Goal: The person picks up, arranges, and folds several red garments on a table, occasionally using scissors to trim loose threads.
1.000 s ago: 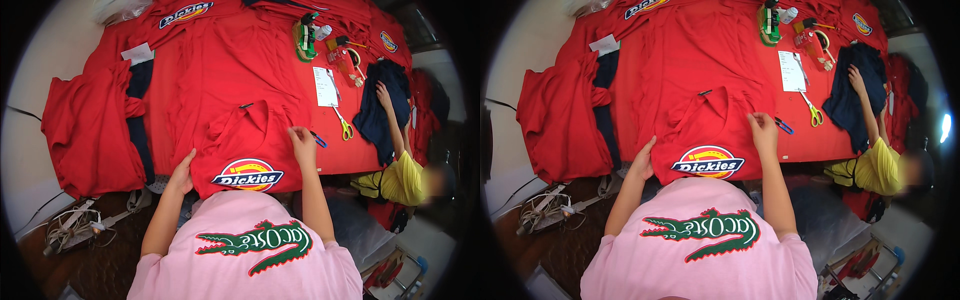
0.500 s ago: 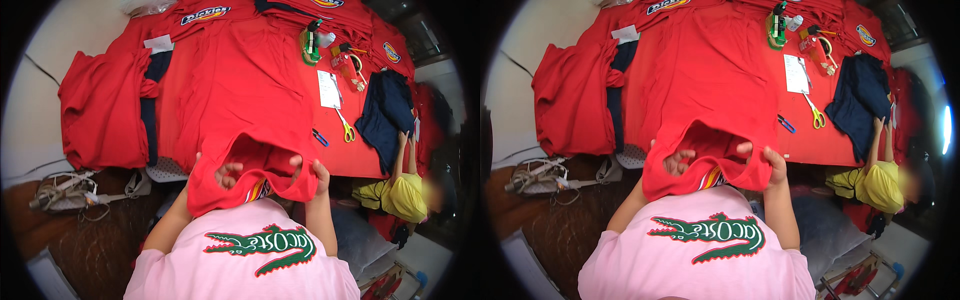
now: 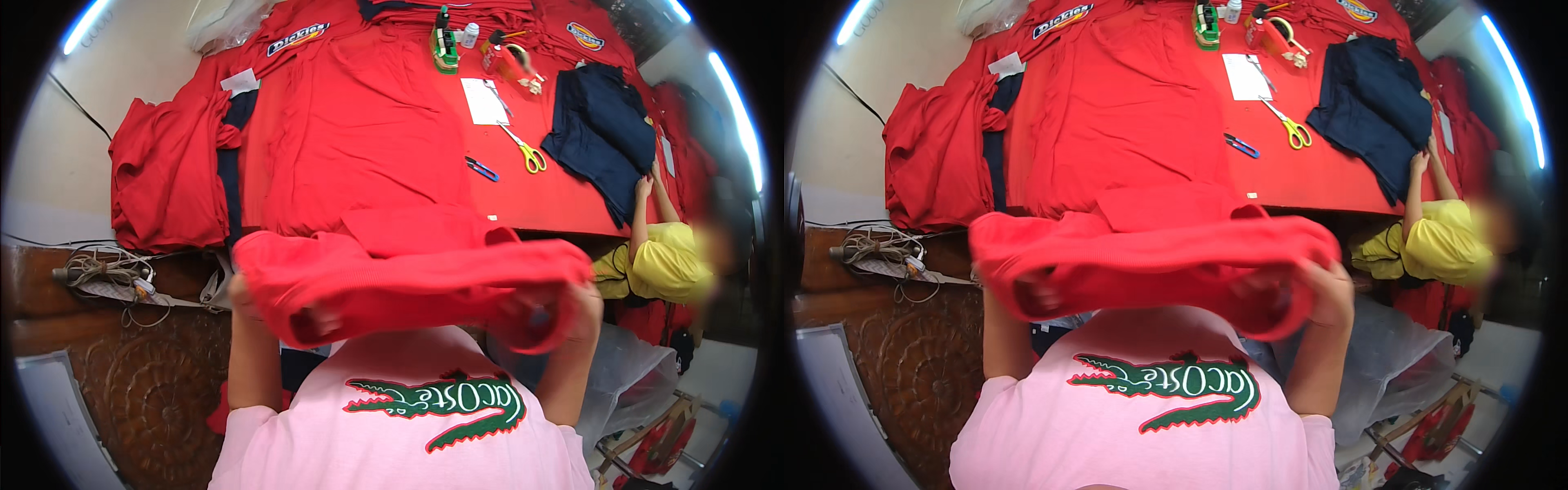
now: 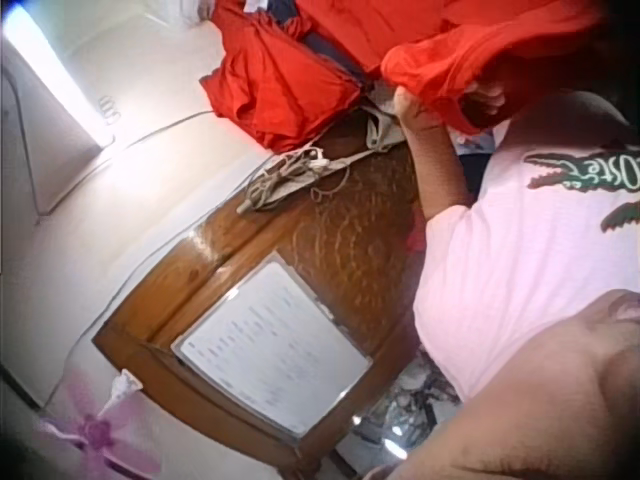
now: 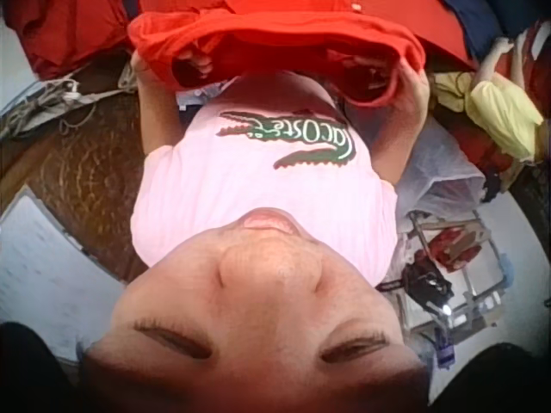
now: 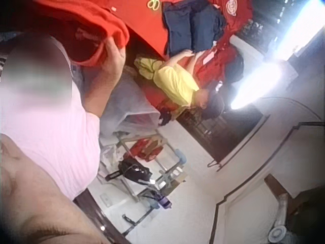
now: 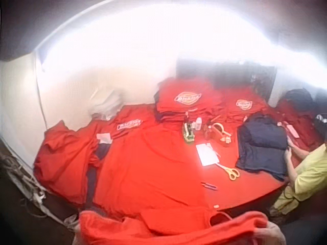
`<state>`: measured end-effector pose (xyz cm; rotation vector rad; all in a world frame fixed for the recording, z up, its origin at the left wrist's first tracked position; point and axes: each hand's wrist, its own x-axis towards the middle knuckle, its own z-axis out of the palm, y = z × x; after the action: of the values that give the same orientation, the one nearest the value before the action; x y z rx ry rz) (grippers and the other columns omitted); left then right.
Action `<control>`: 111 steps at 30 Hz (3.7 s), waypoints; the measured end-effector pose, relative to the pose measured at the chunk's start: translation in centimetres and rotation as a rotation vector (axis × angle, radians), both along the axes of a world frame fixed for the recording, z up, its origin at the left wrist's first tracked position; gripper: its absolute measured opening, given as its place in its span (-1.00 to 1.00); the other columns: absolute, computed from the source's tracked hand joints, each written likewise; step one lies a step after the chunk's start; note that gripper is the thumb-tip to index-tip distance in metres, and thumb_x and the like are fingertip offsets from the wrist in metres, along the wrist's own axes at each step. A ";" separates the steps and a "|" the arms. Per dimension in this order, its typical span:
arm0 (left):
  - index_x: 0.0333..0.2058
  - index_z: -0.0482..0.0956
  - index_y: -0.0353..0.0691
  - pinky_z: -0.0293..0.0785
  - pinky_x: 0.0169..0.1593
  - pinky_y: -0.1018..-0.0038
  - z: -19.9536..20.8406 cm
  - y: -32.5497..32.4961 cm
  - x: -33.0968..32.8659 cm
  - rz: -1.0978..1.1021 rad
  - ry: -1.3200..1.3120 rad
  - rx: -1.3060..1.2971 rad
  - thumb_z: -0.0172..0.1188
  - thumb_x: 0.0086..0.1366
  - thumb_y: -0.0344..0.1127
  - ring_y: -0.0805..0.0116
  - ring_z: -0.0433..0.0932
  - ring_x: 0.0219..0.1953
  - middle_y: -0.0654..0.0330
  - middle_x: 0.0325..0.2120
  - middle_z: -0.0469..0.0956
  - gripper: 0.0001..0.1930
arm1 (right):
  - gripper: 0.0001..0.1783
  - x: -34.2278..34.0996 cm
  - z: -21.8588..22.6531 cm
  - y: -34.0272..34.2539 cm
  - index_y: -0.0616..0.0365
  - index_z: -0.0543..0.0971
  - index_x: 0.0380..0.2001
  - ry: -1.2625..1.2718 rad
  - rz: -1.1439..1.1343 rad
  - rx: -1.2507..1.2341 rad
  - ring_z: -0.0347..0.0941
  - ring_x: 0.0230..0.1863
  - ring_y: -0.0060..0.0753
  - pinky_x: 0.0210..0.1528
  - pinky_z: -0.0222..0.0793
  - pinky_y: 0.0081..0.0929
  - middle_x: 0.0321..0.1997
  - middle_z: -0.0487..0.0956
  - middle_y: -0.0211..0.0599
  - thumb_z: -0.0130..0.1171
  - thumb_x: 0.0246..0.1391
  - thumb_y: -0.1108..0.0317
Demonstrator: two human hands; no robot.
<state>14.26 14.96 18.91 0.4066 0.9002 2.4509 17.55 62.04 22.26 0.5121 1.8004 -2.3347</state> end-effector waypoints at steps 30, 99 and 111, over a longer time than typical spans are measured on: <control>0.37 0.29 -0.64 0.22 0.39 -0.37 -7.5 1.4 1.8 -0.073 -0.277 0.298 -0.28 0.18 0.83 -0.51 0.49 0.28 -0.53 0.17 0.51 0.41 | -0.43 -7.4 -2.0 -1.9 0.47 0.57 0.21 0.077 0.338 -0.241 0.63 0.23 0.13 0.40 0.43 -0.06 0.14 0.70 0.16 -0.09 0.55 0.12; 0.52 -0.21 -0.58 -0.14 0.58 0.15 -0.8 4.5 -23.0 0.442 0.567 -0.668 -0.01 0.38 0.56 -0.14 -0.15 0.61 -0.32 0.55 -0.16 0.27 | 0.41 -26.5 -5.8 -28.0 0.37 -0.31 0.62 0.469 0.617 -0.155 -0.38 0.75 -0.03 0.69 -0.30 -0.12 0.75 -0.29 0.05 -0.19 0.25 -0.67; 0.54 -0.34 -0.56 -0.25 0.61 0.12 -0.9 5.5 -20.9 0.391 0.600 -0.718 -0.14 0.33 0.68 -0.16 -0.26 0.65 -0.31 0.59 -0.27 0.36 | 0.45 -23.6 -4.7 -27.6 0.32 -0.26 0.63 0.362 0.557 -0.226 -0.26 0.74 -0.06 0.68 -0.24 -0.15 0.74 -0.18 0.02 -0.13 0.17 -0.72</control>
<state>-6.65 20.48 18.00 0.7582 2.1824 2.1165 -6.07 34.46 17.51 -0.4201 1.5051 -2.2622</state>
